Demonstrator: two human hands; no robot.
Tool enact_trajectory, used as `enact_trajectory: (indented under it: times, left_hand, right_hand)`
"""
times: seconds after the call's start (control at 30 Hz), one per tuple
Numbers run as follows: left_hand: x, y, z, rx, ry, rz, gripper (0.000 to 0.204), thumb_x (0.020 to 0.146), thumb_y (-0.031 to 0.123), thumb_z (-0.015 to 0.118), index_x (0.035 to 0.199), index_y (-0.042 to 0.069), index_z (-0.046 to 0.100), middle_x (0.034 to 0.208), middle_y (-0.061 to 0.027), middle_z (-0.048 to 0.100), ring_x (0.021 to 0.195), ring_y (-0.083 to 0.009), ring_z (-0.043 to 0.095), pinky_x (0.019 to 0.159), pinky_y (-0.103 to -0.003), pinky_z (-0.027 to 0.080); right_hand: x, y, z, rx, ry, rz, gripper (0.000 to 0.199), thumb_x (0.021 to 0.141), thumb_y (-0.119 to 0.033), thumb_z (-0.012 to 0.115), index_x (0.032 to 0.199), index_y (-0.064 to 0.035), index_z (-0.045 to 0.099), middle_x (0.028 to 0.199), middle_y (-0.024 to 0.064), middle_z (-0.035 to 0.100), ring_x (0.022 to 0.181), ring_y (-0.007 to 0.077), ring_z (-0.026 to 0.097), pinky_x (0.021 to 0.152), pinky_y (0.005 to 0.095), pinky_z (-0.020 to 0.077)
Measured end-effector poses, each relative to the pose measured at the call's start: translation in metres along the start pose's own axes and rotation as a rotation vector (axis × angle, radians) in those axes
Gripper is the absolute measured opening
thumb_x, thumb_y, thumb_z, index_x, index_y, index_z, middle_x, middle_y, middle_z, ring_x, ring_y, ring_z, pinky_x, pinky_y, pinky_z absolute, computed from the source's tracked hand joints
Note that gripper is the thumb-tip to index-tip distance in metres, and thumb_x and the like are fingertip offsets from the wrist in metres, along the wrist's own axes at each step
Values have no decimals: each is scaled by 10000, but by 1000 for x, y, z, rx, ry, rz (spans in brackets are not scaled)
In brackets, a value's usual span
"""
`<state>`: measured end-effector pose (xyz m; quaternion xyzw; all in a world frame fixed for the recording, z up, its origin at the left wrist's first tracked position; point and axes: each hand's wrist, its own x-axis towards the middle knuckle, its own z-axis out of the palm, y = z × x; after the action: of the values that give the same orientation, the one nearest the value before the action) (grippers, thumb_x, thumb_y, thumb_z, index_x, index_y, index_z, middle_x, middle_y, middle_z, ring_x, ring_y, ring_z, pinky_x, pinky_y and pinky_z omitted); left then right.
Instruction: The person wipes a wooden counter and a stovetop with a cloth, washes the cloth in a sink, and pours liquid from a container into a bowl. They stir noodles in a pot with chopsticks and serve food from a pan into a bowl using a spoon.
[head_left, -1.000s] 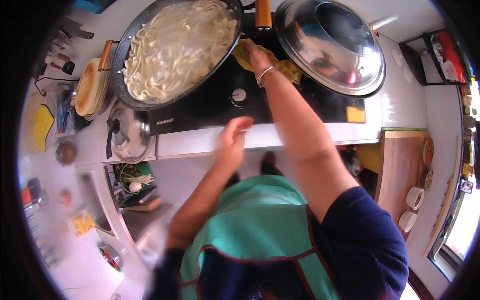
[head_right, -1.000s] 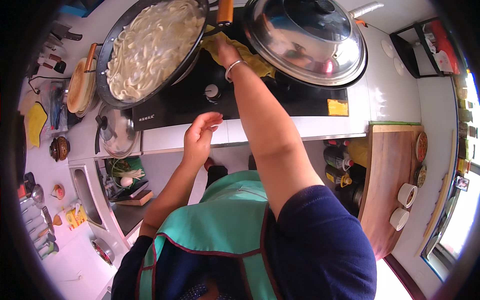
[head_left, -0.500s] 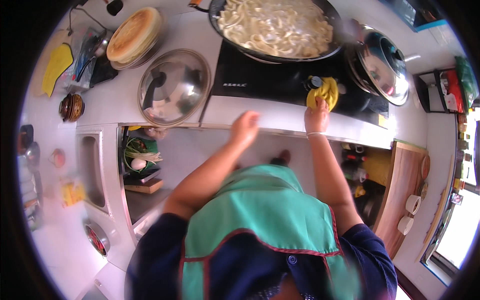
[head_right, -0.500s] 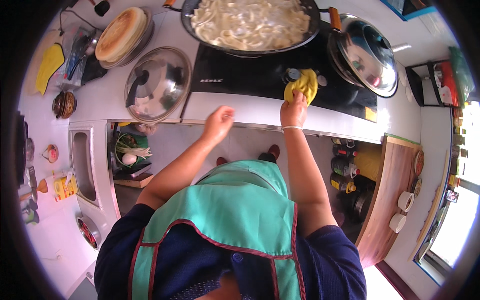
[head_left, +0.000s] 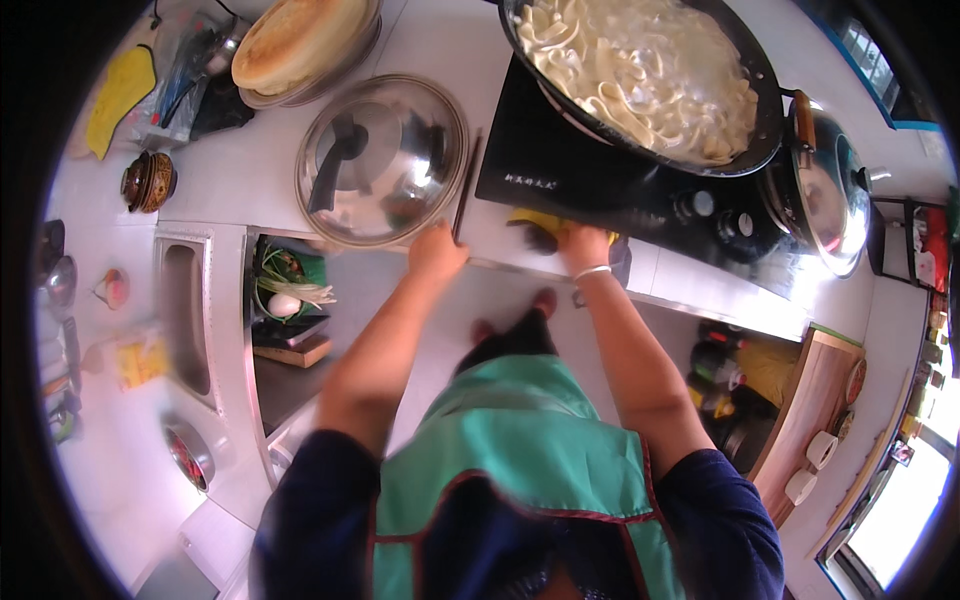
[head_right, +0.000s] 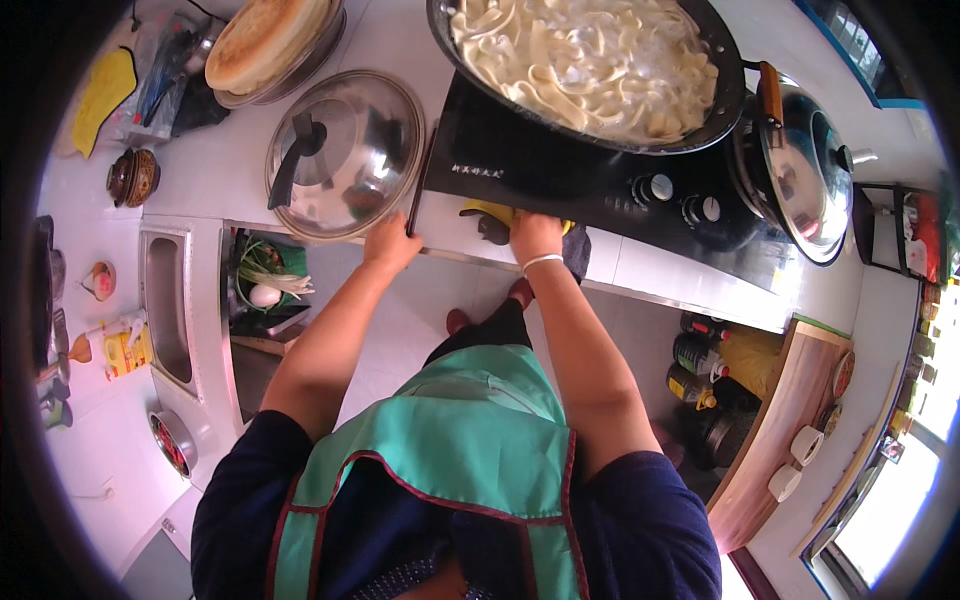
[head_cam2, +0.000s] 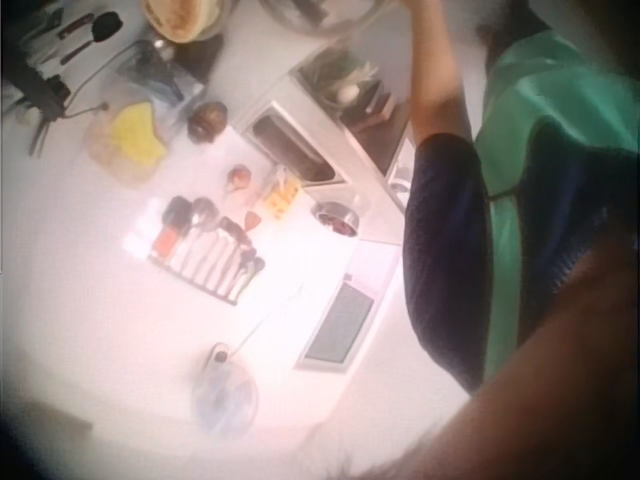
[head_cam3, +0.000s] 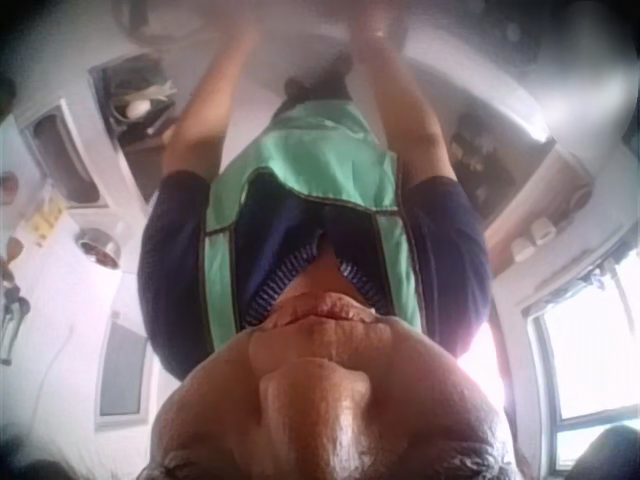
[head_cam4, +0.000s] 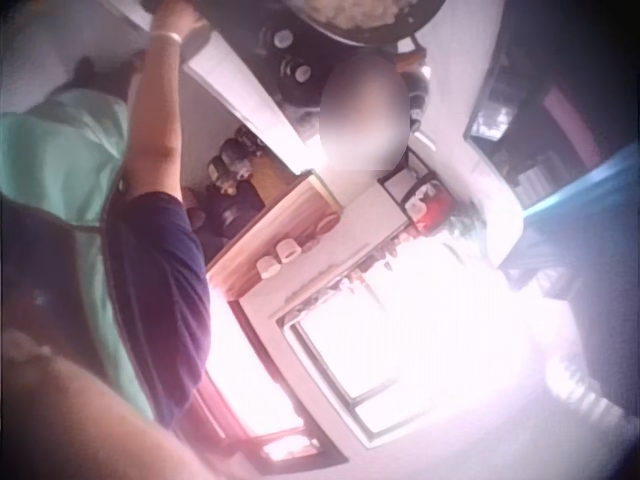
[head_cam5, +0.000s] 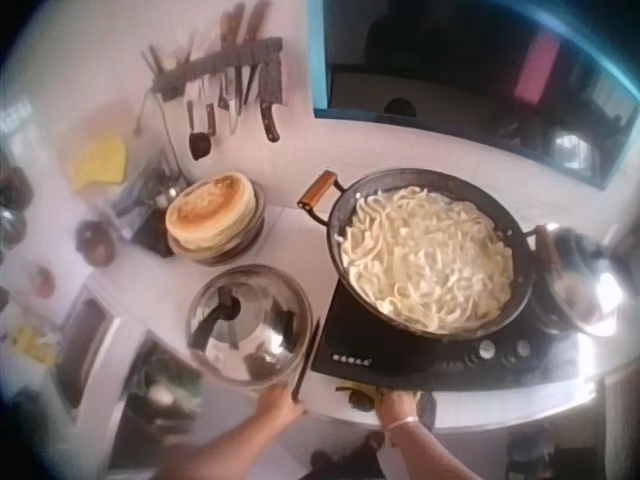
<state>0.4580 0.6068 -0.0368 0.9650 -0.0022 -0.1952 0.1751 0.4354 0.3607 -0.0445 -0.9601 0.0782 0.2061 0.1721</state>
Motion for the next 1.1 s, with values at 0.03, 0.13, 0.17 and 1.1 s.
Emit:
enact_trajectory:
  times: [0.03, 0.13, 0.17, 1.1]
  left_hand:
    - [-6, 4, -6, -111, -44, -37, 270, 693, 205, 592, 891, 22, 589, 761, -179, 618, 749, -312, 622, 667, -389, 491]
    - [-31, 6, -22, -605, -268, -214, 187, 717, 208, 585, 757, 27, 606, 641, -80, 582, 592, -175, 577, 531, -305, 447]
    - [-46, 12, -34, -749, -330, -248, 174, 749, 199, 582, 758, 26, 596, 596, -23, 545, 509, -105, 534, 468, -266, 424]
    - [-56, 132, -274, -1338, -467, 613, 154, 897, 180, 522, 925, 43, 587, 778, 1, 581, 625, -65, 545, 552, -180, 457]
  right_hand:
    - [-6, 2, 10, -26, 216, -96, 378, 781, -153, 529, 1131, -8, 526, 1131, 211, 515, 1002, 367, 512, 868, 421, 427]
    - [-51, -11, 9, 37, 550, -299, 366, 760, -39, 505, 1125, -25, 527, 1171, 188, 495, 1126, 369, 447, 952, 427, 371]
    - [-62, -14, 1, 92, 551, -371, 381, 729, -2, 514, 1108, -31, 541, 1154, 170, 516, 1079, 350, 485, 927, 420, 398]
    - [-140, -47, -329, 811, 328, -417, 174, 863, -107, 543, 946, -1, 652, 822, 43, 647, 745, 77, 592, 706, 219, 495]
